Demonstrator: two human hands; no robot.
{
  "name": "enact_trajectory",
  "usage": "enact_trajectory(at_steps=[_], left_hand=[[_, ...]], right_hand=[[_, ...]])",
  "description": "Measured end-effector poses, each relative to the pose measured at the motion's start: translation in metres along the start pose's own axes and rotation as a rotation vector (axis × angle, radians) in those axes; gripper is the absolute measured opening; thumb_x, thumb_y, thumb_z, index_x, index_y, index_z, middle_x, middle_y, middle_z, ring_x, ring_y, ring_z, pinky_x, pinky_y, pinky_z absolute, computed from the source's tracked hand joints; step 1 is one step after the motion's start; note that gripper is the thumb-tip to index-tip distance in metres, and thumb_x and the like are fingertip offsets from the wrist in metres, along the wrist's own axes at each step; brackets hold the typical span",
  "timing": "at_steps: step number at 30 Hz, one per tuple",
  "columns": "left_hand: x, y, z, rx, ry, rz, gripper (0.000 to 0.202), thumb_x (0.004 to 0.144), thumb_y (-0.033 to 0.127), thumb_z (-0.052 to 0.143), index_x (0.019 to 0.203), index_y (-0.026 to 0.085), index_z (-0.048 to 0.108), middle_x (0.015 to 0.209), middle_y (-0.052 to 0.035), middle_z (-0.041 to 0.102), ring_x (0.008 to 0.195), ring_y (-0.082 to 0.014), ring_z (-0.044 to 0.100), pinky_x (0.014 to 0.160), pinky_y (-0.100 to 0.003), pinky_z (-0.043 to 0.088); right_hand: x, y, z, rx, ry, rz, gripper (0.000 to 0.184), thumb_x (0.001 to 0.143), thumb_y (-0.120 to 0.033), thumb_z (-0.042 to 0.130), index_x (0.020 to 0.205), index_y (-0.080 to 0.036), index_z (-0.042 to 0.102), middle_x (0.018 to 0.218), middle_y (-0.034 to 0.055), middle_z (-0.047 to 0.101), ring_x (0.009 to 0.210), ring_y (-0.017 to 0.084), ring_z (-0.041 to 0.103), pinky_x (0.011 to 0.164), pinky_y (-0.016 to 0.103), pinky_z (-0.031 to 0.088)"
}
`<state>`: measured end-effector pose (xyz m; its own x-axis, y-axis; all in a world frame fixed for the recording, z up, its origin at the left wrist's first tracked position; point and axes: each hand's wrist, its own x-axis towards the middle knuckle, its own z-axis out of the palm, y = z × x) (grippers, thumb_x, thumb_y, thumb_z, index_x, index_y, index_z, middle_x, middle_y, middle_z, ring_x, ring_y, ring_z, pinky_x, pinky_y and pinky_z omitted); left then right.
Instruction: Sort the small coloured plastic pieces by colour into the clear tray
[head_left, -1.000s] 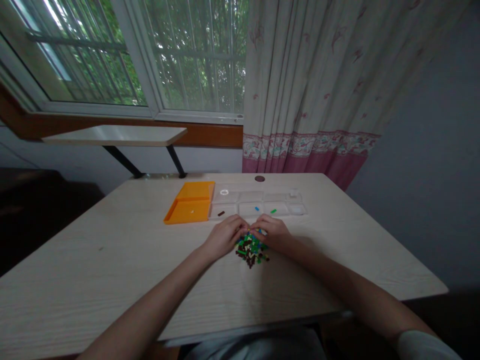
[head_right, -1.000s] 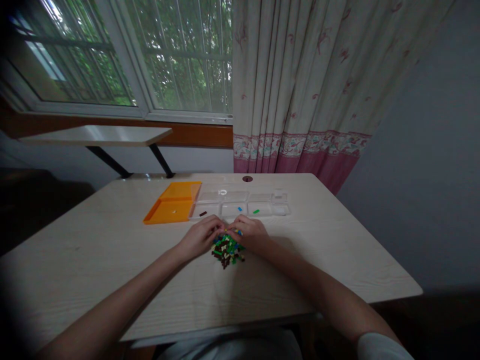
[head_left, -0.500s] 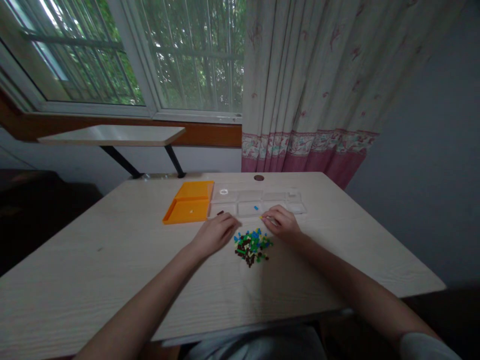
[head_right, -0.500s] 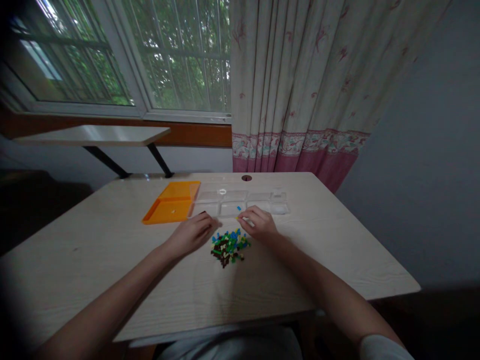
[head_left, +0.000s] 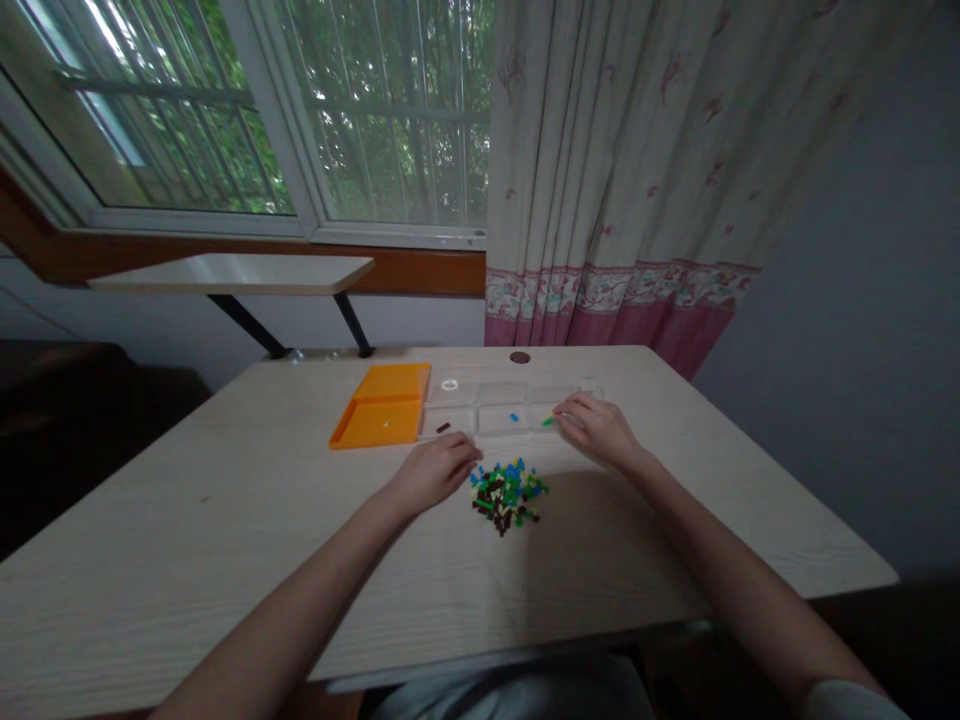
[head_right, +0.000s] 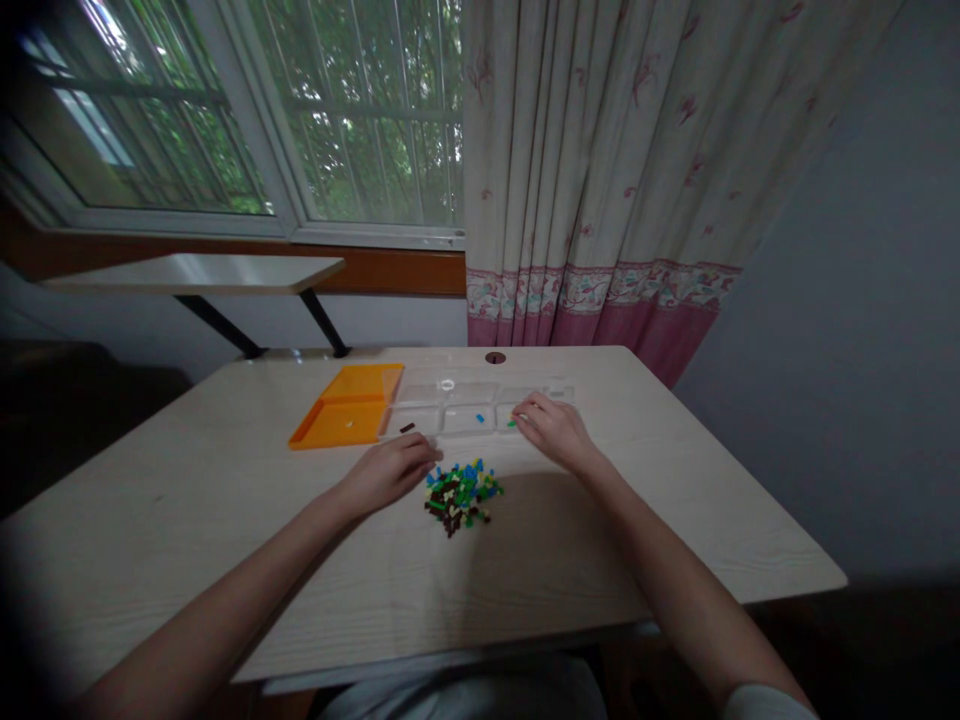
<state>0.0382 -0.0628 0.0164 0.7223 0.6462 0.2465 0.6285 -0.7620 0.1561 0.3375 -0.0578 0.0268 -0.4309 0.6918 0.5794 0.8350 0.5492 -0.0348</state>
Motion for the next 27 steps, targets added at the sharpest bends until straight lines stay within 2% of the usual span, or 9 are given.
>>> enact_trajectory(at_steps=[6,10,14,18,23,27], left_hand=[[0.001,0.0,0.003,0.02,-0.021,0.002,0.023,0.087,0.022,0.038,0.097,0.021,0.059,0.09,-0.0041,0.057,0.086,-0.0155,0.056,0.074,-0.024,0.043],[0.001,-0.002,0.004,0.032,-0.022,-0.007,0.023,0.087,0.022,0.038,0.095,0.021,0.059,0.089,-0.0041,0.058,0.086,-0.0153,0.056,0.074,-0.024,0.043],[0.001,-0.003,0.004,0.02,-0.03,-0.025,0.023,0.087,0.023,0.038,0.093,0.02,0.059,0.09,-0.0043,0.059,0.087,-0.0156,0.056,0.074,-0.024,0.044],[0.001,-0.002,0.002,0.013,-0.01,-0.081,0.021,0.086,0.026,0.039,0.092,0.02,0.059,0.091,-0.0042,0.06,0.086,-0.0158,0.057,0.073,-0.025,0.044],[0.002,0.001,0.0,0.026,-0.016,-0.129,0.022,0.086,0.028,0.04,0.087,0.02,0.06,0.085,-0.004,0.06,0.081,-0.0155,0.057,0.067,-0.024,0.044],[0.003,0.002,-0.001,0.029,-0.016,-0.115,0.023,0.086,0.027,0.039,0.085,0.02,0.06,0.083,-0.0038,0.059,0.079,-0.0148,0.057,0.066,-0.023,0.043]], right_hand=[[-0.011,0.053,-0.013,-0.13,-0.203,0.276,0.022,0.085,-0.031,0.045,0.089,-0.021,0.065,0.09,0.0039,0.062,0.076,0.015,0.058,0.063,0.023,0.04],[-0.015,0.063,-0.008,-0.137,-0.28,0.341,0.024,0.085,-0.03,0.044,0.088,-0.021,0.066,0.09,0.0046,0.063,0.078,0.015,0.058,0.065,0.023,0.04],[-0.011,0.05,-0.005,-0.087,-0.236,0.332,0.025,0.085,-0.029,0.043,0.091,-0.021,0.065,0.091,0.0044,0.063,0.079,0.015,0.059,0.069,0.024,0.04],[-0.006,0.023,-0.003,0.026,-0.19,0.222,0.025,0.085,-0.028,0.042,0.092,-0.02,0.065,0.088,0.0045,0.064,0.078,0.015,0.058,0.071,0.023,0.041],[-0.003,-0.013,0.009,0.162,-0.254,0.038,0.023,0.085,-0.027,0.043,0.09,-0.019,0.064,0.082,0.0038,0.064,0.073,0.012,0.057,0.066,0.021,0.041],[-0.003,-0.032,0.02,0.229,-0.334,-0.049,0.022,0.085,-0.024,0.044,0.091,-0.02,0.065,0.087,0.0036,0.065,0.078,0.012,0.058,0.069,0.021,0.042]])
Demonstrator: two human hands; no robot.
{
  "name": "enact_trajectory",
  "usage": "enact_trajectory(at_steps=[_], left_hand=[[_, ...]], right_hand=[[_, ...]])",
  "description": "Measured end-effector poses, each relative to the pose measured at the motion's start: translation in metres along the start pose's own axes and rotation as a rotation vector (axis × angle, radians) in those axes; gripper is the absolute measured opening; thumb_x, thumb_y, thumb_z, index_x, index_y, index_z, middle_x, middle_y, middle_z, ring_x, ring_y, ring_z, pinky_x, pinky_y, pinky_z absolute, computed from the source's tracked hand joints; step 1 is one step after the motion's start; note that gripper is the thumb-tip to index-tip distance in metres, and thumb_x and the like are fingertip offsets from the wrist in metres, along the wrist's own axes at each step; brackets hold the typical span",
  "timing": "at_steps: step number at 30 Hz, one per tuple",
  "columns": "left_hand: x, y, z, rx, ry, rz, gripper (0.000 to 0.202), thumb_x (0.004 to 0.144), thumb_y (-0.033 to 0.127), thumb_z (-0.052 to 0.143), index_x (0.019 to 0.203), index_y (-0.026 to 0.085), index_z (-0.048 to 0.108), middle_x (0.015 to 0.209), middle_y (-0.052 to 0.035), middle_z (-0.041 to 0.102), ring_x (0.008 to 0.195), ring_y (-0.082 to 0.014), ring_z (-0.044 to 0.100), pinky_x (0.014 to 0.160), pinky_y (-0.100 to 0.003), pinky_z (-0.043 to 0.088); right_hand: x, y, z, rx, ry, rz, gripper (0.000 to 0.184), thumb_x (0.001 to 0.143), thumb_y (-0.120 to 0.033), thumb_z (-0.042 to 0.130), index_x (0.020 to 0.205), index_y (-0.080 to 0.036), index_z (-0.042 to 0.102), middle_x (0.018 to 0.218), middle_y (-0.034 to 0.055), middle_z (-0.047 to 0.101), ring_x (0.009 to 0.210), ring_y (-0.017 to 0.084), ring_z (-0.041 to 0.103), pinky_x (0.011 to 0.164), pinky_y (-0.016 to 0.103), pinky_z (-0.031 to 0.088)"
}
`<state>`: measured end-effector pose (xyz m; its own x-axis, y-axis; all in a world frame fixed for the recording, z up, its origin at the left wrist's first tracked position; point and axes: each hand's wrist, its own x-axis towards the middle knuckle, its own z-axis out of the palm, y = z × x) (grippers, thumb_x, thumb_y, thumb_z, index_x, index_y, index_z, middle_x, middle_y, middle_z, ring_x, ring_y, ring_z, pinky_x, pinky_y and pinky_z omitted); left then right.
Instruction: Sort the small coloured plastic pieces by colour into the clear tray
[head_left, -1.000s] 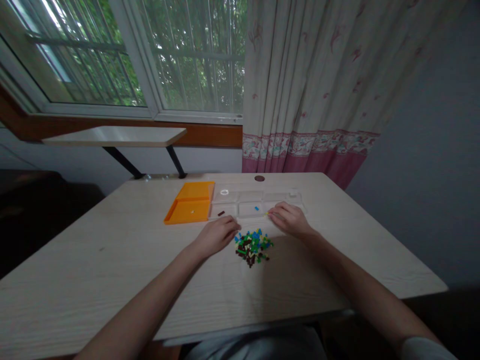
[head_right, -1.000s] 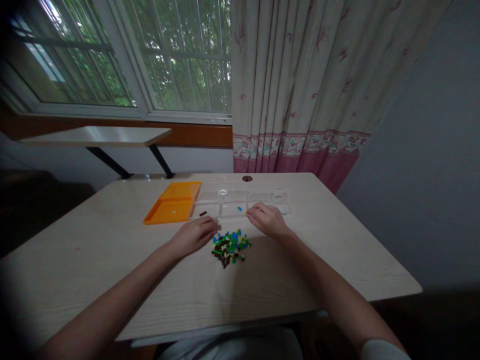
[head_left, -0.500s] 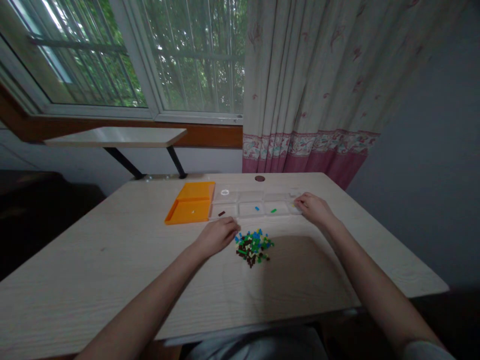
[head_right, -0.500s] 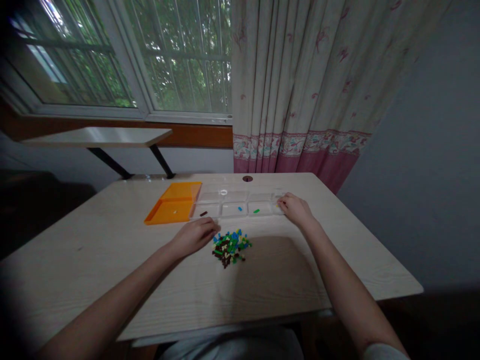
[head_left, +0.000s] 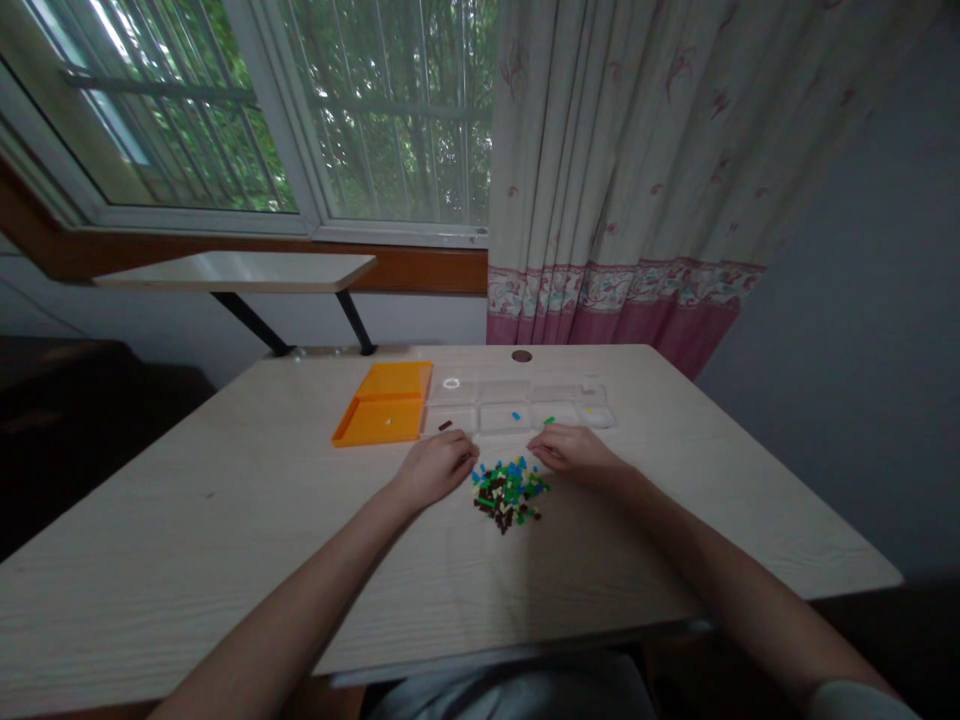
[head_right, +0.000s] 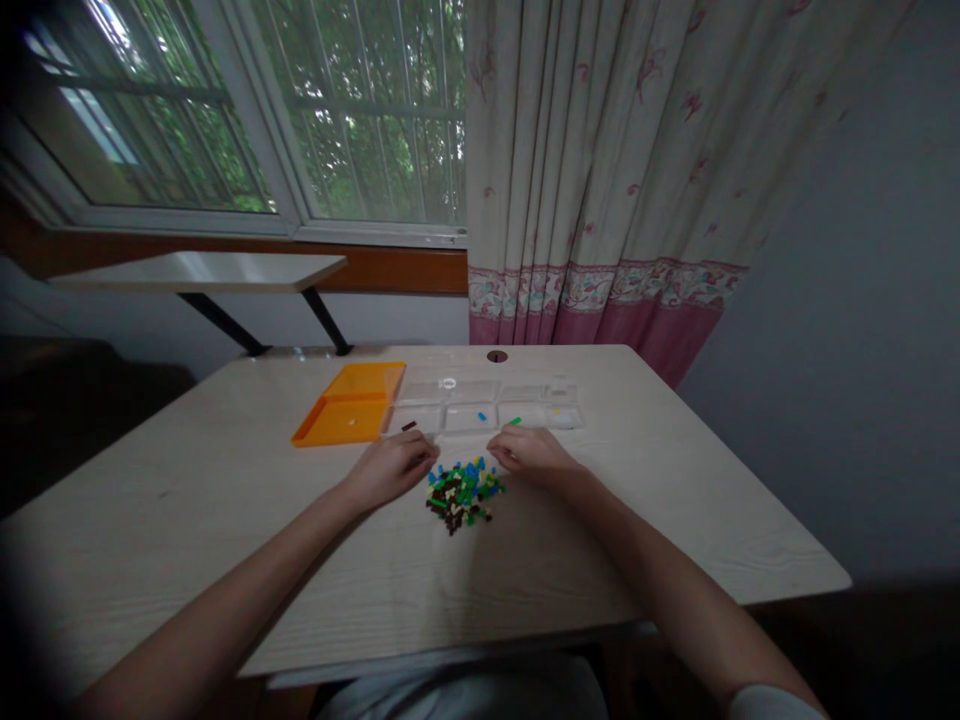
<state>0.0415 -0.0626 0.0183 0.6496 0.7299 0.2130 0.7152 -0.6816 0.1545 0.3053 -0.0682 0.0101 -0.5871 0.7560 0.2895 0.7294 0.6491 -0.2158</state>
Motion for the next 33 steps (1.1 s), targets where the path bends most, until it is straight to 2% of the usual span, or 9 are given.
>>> enact_trajectory(at_steps=[6,8,11,14,19,22,25,29,33], left_hand=[[0.002,0.001,0.0,-0.089,0.042,0.013,0.022,0.085,0.027,0.041,0.082,0.019,0.061,0.082,-0.0043,0.06,0.077,-0.0148,0.056,0.066,-0.024,0.043],[0.003,0.003,0.001,-0.226,0.115,-0.032,0.022,0.085,0.028,0.042,0.082,0.018,0.061,0.08,-0.0044,0.06,0.074,-0.0143,0.055,0.064,-0.024,0.042],[0.007,0.008,0.002,-0.545,0.253,-0.138,0.023,0.083,0.033,0.047,0.081,0.015,0.062,0.076,-0.0046,0.06,0.069,-0.0135,0.054,0.061,-0.023,0.042],[0.008,0.012,0.001,-0.851,0.358,-0.181,0.025,0.079,0.037,0.053,0.078,0.014,0.061,0.075,-0.0047,0.061,0.07,-0.0139,0.055,0.062,-0.024,0.043],[0.007,0.016,0.0,-1.028,0.414,-0.184,0.028,0.073,0.042,0.059,0.074,0.013,0.059,0.074,-0.0036,0.06,0.068,-0.013,0.055,0.062,-0.024,0.043],[0.008,0.014,0.001,-1.008,0.412,-0.18,0.03,0.074,0.043,0.058,0.074,0.013,0.059,0.074,-0.0039,0.06,0.068,-0.013,0.055,0.061,-0.024,0.044],[0.009,0.004,-0.002,-0.896,0.424,-0.207,0.029,0.077,0.043,0.054,0.077,0.014,0.059,0.075,-0.0042,0.06,0.069,-0.0135,0.055,0.061,-0.024,0.044],[0.002,-0.029,-0.018,-0.505,0.391,-0.235,0.024,0.081,0.037,0.049,0.081,0.016,0.06,0.08,-0.004,0.059,0.07,-0.0139,0.053,0.061,-0.024,0.041],[-0.014,-0.071,-0.031,-0.081,0.328,-0.335,0.02,0.082,0.03,0.045,0.084,0.017,0.06,0.09,-0.0059,0.058,0.076,-0.0173,0.053,0.064,-0.026,0.04]], right_hand=[[0.002,-0.008,0.005,0.02,-0.052,-0.005,0.027,0.085,-0.023,0.044,0.105,-0.023,0.062,0.091,0.004,0.064,0.082,0.013,0.059,0.071,0.022,0.043],[0.002,-0.01,0.005,0.026,-0.079,-0.024,0.027,0.085,-0.022,0.044,0.105,-0.024,0.062,0.09,0.0041,0.064,0.081,0.013,0.059,0.071,0.022,0.044],[0.002,-0.011,0.006,0.047,-0.099,-0.033,0.027,0.086,-0.021,0.043,0.105,-0.023,0.062,0.09,0.0044,0.064,0.082,0.013,0.059,0.073,0.022,0.044],[0.002,-0.011,0.007,0.061,-0.109,-0.022,0.027,0.086,-0.022,0.042,0.104,-0.023,0.062,0.092,0.0046,0.064,0.084,0.014,0.059,0.074,0.023,0.044],[0.002,-0.009,0.008,0.076,-0.111,-0.004,0.027,0.086,-0.021,0.042,0.104,-0.022,0.061,0.095,0.0045,0.063,0.086,0.014,0.058,0.077,0.024,0.043],[0.001,-0.008,0.008,0.084,-0.102,0.001,0.027,0.086,-0.021,0.042,0.104,-0.022,0.061,0.096,0.0046,0.064,0.086,0.014,0.059,0.078,0.025,0.044],[0.0,-0.007,0.008,0.074,-0.085,0.013,0.026,0.086,-0.021,0.042,0.103,-0.022,0.062,0.096,0.0049,0.064,0.086,0.015,0.059,0.077,0.026,0.044],[0.0,-0.005,0.008,0.051,-0.064,0.037,0.026,0.086,-0.021,0.042,0.102,-0.022,0.062,0.097,0.0044,0.064,0.089,0.015,0.059,0.078,0.026,0.044],[0.0,-0.002,0.009,0.052,-0.064,0.062,0.025,0.085,-0.02,0.043,0.099,-0.022,0.063,0.096,0.0042,0.064,0.088,0.015,0.059,0.079,0.027,0.043]])
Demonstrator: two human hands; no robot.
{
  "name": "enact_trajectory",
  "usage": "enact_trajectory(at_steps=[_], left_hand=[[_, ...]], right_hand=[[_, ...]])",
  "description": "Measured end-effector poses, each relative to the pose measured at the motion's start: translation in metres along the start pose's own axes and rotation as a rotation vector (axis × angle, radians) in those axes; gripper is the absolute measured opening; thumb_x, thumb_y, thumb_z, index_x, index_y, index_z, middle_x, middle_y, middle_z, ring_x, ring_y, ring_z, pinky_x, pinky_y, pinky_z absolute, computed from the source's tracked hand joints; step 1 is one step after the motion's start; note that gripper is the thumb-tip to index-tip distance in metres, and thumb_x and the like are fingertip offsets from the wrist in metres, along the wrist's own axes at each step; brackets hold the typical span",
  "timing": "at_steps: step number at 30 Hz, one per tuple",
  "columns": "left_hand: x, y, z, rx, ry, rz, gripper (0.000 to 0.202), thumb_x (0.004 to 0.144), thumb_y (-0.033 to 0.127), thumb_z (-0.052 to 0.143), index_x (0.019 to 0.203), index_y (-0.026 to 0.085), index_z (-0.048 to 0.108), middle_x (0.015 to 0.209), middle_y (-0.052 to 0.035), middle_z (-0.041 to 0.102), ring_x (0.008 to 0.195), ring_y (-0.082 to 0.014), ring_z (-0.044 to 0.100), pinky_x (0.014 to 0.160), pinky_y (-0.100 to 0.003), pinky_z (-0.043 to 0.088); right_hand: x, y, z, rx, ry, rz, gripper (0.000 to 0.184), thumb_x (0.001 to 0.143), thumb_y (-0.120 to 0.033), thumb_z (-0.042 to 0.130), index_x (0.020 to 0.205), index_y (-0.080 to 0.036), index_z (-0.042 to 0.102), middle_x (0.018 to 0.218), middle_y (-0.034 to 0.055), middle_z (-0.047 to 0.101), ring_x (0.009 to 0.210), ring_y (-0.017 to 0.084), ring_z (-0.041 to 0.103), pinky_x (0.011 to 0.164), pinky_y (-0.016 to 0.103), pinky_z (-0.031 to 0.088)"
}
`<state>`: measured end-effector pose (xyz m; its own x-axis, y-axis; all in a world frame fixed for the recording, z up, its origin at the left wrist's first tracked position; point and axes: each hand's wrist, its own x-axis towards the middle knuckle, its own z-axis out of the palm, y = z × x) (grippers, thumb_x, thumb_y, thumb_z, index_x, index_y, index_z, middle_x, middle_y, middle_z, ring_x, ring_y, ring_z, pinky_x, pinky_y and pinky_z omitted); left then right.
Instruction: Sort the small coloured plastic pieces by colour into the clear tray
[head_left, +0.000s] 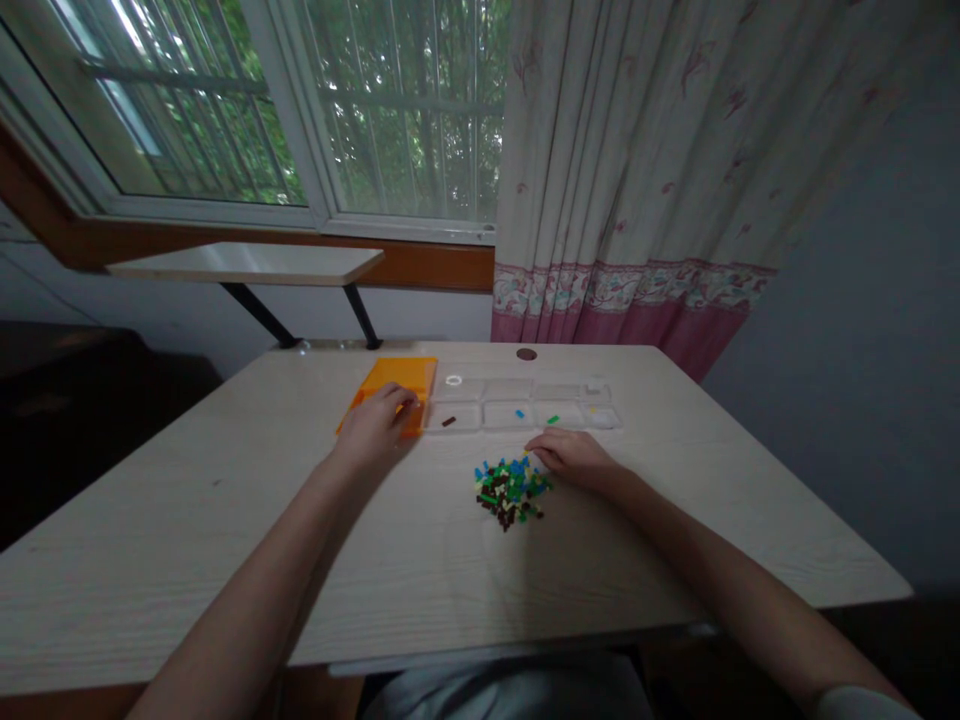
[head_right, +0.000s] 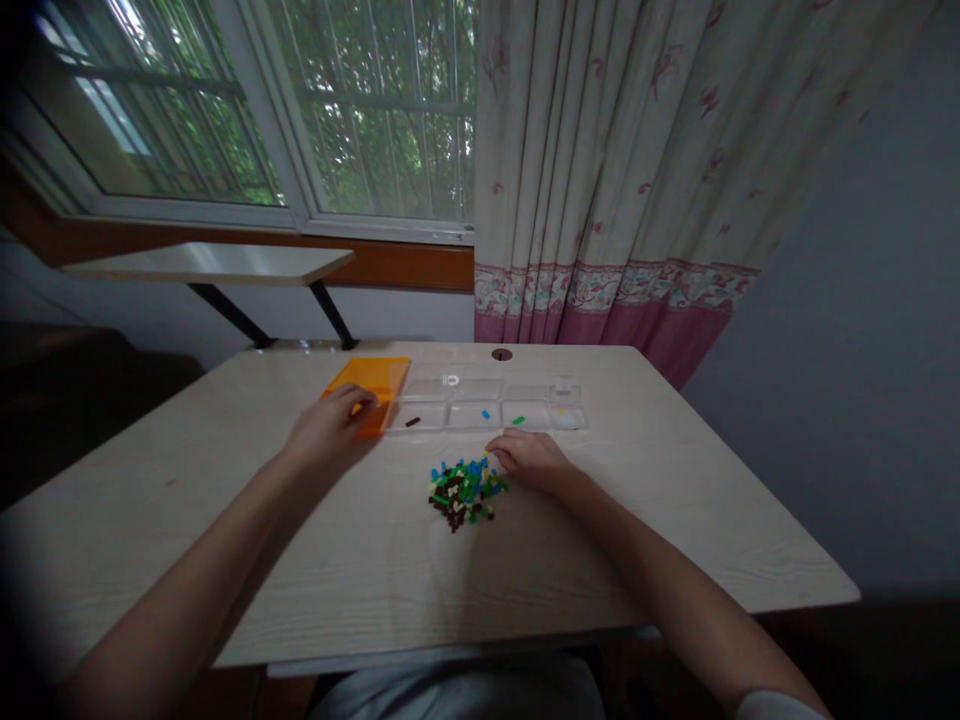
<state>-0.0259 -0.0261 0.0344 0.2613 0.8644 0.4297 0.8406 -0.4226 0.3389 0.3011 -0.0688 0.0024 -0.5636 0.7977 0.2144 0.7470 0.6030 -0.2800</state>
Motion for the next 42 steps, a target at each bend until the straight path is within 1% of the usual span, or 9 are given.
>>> enact_trajectory(at_steps=[5,10,13,17,22,25,30,36,42], left_hand=[[-0.001,-0.041,0.003,0.186,-0.047,-0.045,0.022,0.083,0.03,0.043,0.085,0.02,0.062,0.094,-0.0075,0.058,0.077,-0.0201,0.055,0.06,-0.028,0.039],[-0.001,-0.051,0.009,0.185,-0.042,-0.013,0.023,0.081,0.033,0.045,0.084,0.019,0.063,0.093,-0.0082,0.058,0.074,-0.0204,0.055,0.058,-0.028,0.039],[-0.002,-0.035,0.005,0.188,-0.027,-0.001,0.025,0.082,0.033,0.043,0.085,0.019,0.063,0.094,-0.0085,0.058,0.076,-0.0213,0.055,0.058,-0.028,0.039],[-0.006,0.007,0.002,0.088,0.012,0.1,0.022,0.083,0.03,0.043,0.089,0.019,0.062,0.09,-0.007,0.059,0.08,-0.0201,0.056,0.066,-0.028,0.041],[-0.019,0.064,0.02,-0.015,-0.113,0.385,0.024,0.087,0.026,0.038,0.091,0.017,0.06,0.081,-0.005,0.06,0.074,-0.0141,0.056,0.064,-0.023,0.041],[-0.026,0.083,0.033,-0.013,-0.153,0.536,0.025,0.089,0.028,0.037,0.094,0.019,0.059,0.081,-0.0041,0.061,0.074,-0.0131,0.057,0.065,-0.022,0.041],[-0.03,0.087,0.043,0.084,-0.123,0.606,0.027,0.09,0.031,0.035,0.093,0.018,0.059,0.078,-0.0046,0.06,0.071,-0.0135,0.057,0.062,-0.024,0.041],[-0.029,0.084,0.044,0.154,-0.077,0.672,0.026,0.09,0.028,0.035,0.088,0.018,0.06,0.075,-0.0044,0.06,0.067,-0.0125,0.056,0.058,-0.022,0.04],[-0.028,0.085,0.042,0.044,-0.065,0.588,0.023,0.089,0.027,0.038,0.086,0.017,0.058,0.076,-0.0036,0.059,0.068,-0.0119,0.055,0.06,-0.021,0.041]], right_hand=[[-0.001,0.001,-0.002,-0.01,-0.006,0.029,0.024,0.084,-0.02,0.042,0.098,-0.022,0.063,0.096,0.0038,0.065,0.087,0.015,0.059,0.078,0.027,0.043],[0.001,-0.001,-0.005,-0.016,-0.03,0.049,0.02,0.083,-0.02,0.045,0.094,-0.021,0.062,0.092,0.0034,0.064,0.084,0.015,0.058,0.073,0.026,0.042],[0.001,-0.001,-0.007,-0.008,-0.047,0.057,0.018,0.083,-0.021,0.045,0.091,-0.02,0.061,0.09,0.0035,0.063,0.082,0.014,0.057,0.072,0.025,0.041],[0.001,-0.005,-0.007,0.016,-0.048,0.089,0.019,0.087,-0.023,0.04,0.091,-0.019,0.057,0.092,0.0045,0.061,0.083,0.015,0.055,0.073,0.026,0.041],[0.003,-0.02,-0.003,0.167,0.013,0.16,0.015,0.088,-0.026,0.039,0.09,-0.019,0.053,0.087,0.0027,0.059,0.077,0.014,0.054,0.069,0.025,0.04],[0.005,-0.034,0.001,0.289,0.044,0.157,0.014,0.088,-0.026,0.039,0.087,-0.019,0.051,0.081,0.0017,0.057,0.073,0.013,0.052,0.067,0.024,0.04],[0.006,-0.048,0.007,0.396,0.082,0.055,0.013,0.087,-0.025,0.039,0.086,-0.018,0.05,0.081,0.0016,0.057,0.076,0.013,0.052,0.072,0.024,0.041],[0.006,-0.046,0.012,0.412,0.107,0.058,0.013,0.087,-0.026,0.042,0.084,-0.019,0.052,0.076,0.0001,0.057,0.071,0.012,0.052,0.067,0.022,0.041],[0.005,-0.045,0.012,0.333,0.21,-0.008,0.014,0.086,-0.025,0.044,0.086,-0.019,0.056,0.083,0.0023,0.061,0.079,0.013,0.055,0.074,0.024,0.042]])
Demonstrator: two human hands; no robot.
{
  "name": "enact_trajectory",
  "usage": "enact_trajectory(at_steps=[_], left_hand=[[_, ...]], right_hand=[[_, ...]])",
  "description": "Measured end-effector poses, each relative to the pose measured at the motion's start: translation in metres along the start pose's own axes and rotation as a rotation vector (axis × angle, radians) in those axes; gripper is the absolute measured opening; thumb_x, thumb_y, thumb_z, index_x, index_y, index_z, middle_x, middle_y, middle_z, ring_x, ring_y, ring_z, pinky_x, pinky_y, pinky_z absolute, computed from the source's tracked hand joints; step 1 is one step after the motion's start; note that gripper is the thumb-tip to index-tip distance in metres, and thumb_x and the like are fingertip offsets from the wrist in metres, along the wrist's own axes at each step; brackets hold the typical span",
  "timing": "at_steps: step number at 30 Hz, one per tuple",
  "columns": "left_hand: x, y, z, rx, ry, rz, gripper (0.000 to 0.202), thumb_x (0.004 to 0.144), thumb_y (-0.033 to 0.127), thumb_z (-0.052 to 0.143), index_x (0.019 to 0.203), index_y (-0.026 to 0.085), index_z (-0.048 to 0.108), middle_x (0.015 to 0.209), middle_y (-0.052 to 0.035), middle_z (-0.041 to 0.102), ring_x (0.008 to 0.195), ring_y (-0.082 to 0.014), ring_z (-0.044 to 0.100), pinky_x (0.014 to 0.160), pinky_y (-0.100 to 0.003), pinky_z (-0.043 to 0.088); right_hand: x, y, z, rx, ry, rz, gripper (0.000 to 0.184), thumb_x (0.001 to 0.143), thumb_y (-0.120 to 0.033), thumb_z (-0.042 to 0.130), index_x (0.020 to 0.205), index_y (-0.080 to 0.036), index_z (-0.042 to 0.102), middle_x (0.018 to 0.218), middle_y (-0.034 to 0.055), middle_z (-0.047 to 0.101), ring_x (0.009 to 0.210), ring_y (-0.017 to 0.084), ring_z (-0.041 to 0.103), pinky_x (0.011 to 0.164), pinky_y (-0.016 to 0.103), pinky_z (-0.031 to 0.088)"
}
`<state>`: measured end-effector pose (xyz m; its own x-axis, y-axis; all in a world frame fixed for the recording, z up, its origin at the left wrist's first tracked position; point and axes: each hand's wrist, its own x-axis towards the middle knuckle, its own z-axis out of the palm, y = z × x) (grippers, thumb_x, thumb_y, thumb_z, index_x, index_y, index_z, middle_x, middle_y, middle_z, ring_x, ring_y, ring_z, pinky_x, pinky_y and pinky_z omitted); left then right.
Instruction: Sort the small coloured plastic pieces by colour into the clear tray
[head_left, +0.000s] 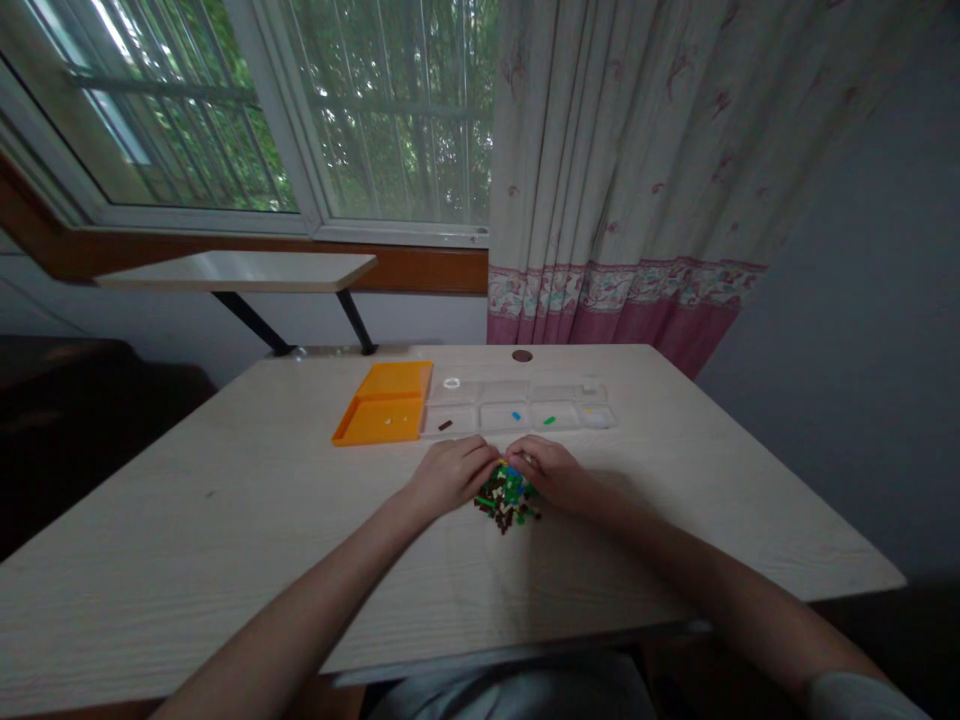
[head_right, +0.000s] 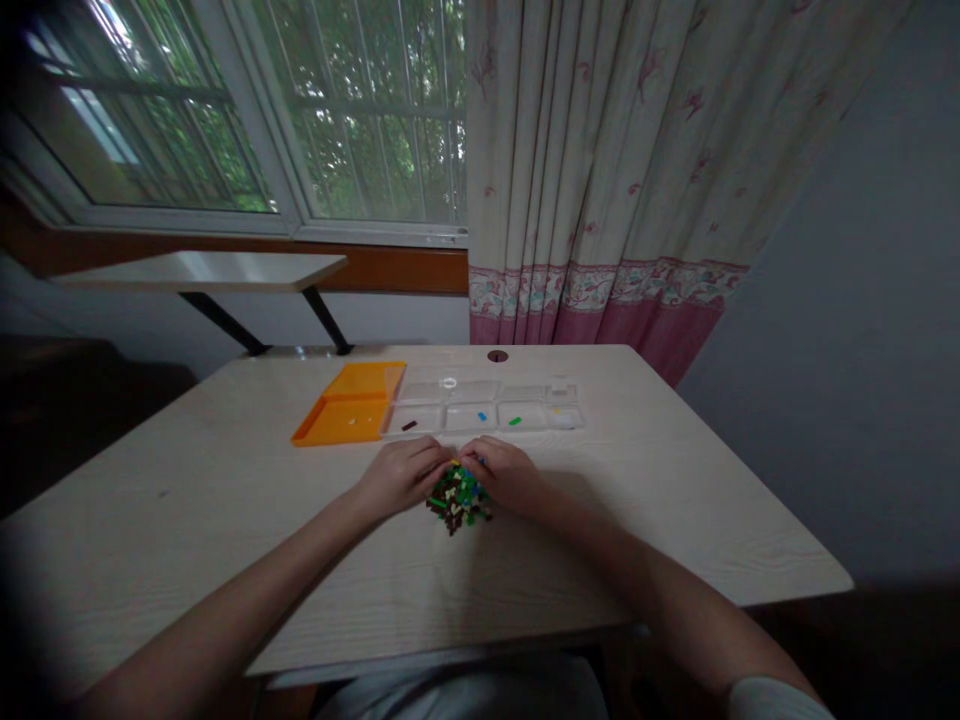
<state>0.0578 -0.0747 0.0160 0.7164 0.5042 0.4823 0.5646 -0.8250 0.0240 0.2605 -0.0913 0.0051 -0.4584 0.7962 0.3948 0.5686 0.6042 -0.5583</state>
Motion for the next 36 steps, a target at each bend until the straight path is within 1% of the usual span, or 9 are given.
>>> enact_trajectory(at_steps=[5,10,12,15,19,27,29,32,36], left_hand=[[0.001,-0.001,0.0,-0.149,0.004,-0.054,0.019,0.088,0.025,0.04,0.088,0.016,0.057,0.077,-0.0036,0.059,0.07,-0.0116,0.055,0.062,-0.02,0.042],[0.002,0.0,-0.005,-0.215,-0.029,-0.068,0.019,0.087,0.025,0.041,0.089,0.017,0.057,0.08,-0.0041,0.06,0.072,-0.0118,0.056,0.064,-0.02,0.042],[0.001,-0.005,-0.008,-0.219,-0.069,-0.093,0.019,0.087,0.026,0.041,0.09,0.017,0.058,0.081,-0.0041,0.06,0.074,-0.0121,0.056,0.065,-0.02,0.042],[-0.003,-0.019,-0.013,-0.202,-0.156,-0.13,0.02,0.087,0.025,0.04,0.09,0.018,0.058,0.083,-0.0039,0.061,0.077,-0.0128,0.056,0.066,-0.021,0.042],[-0.009,-0.034,-0.016,-0.208,-0.268,-0.123,0.018,0.085,0.022,0.041,0.085,0.019,0.06,0.083,-0.0032,0.062,0.079,-0.0134,0.057,0.069,-0.021,0.042],[-0.007,-0.027,-0.016,-0.266,-0.353,-0.07,0.022,0.083,0.02,0.043,0.094,0.021,0.062,0.088,-0.0039,0.061,0.084,-0.0139,0.057,0.076,-0.021,0.043],[-0.008,-0.027,-0.015,-0.259,-0.36,-0.069,0.022,0.083,0.019,0.043,0.092,0.02,0.063,0.087,-0.0039,0.061,0.084,-0.0139,0.057,0.076,-0.021,0.043],[-0.009,-0.028,-0.012,-0.247,-0.355,-0.07,0.021,0.083,0.017,0.043,0.09,0.02,0.063,0.086,-0.0038,0.061,0.084,-0.0137,0.057,0.076,-0.021,0.043],[-0.009,-0.028,-0.011,-0.229,-0.351,-0.076,0.021,0.084,0.019,0.042,0.09,0.02,0.062,0.087,-0.0037,0.061,0.084,-0.0136,0.057,0.076,-0.021,0.043]], right_hand=[[-0.001,0.0,0.001,-0.104,0.085,-0.08,0.01,0.079,-0.026,0.056,0.086,-0.02,0.058,0.083,0.0028,0.062,0.077,0.014,0.057,0.069,0.023,0.043],[-0.002,0.001,0.002,-0.142,0.157,-0.131,0.008,0.081,-0.026,0.054,0.081,-0.02,0.058,0.078,0.0026,0.063,0.075,0.013,0.057,0.066,0.023,0.043],[-0.001,0.002,0.0,-0.146,0.2,-0.155,0.008,0.082,-0.025,0.053,0.081,-0.019,0.058,0.078,0.0027,0.064,0.075,0.013,0.058,0.067,0.023,0.044],[0.0,0.007,-0.007,-0.158,0.295,-0.213,0.009,0.083,-0.024,0.053,0.081,-0.019,0.059,0.078,0.0027,0.064,0.075,0.012,0.059,0.069,0.022,0.045],[0.001,0.013,-0.016,-0.208,0.382,-0.249,0.01,0.083,-0.025,0.053,0.08,-0.019,0.061,0.075,0.0028,0.065,0.07,0.011,0.06,0.066,0.022,0.046],[0.001,0.018,-0.02,-0.28,0.398,-0.268,0.014,0.084,-0.026,0.051,0.081,-0.019,0.063,0.075,0.0028,0.066,0.069,0.011,0.06,0.064,0.021,0.046],[0.001,0.023,-0.03,-0.335,0.365,-0.247,0.015,0.085,-0.026,0.05,0.083,-0.019,0.063,0.077,0.003,0.066,0.071,0.011,0.06,0.067,0.021,0.046],[0.0,0.038,-0.057,-0.443,0.29,-0.156,0.018,0.086,-0.027,0.047,0.086,-0.019,0.063,0.084,0.0032,0.066,0.077,0.012,0.06,0.07,0.022,0.044],[-0.008,0.068,-0.099,-0.608,0.222,0.124,0.018,0.085,-0.028,0.048,0.089,-0.021,0.064,0.088,0.0029,0.065,0.078,0.014,0.06,0.067,0.023,0.043]])
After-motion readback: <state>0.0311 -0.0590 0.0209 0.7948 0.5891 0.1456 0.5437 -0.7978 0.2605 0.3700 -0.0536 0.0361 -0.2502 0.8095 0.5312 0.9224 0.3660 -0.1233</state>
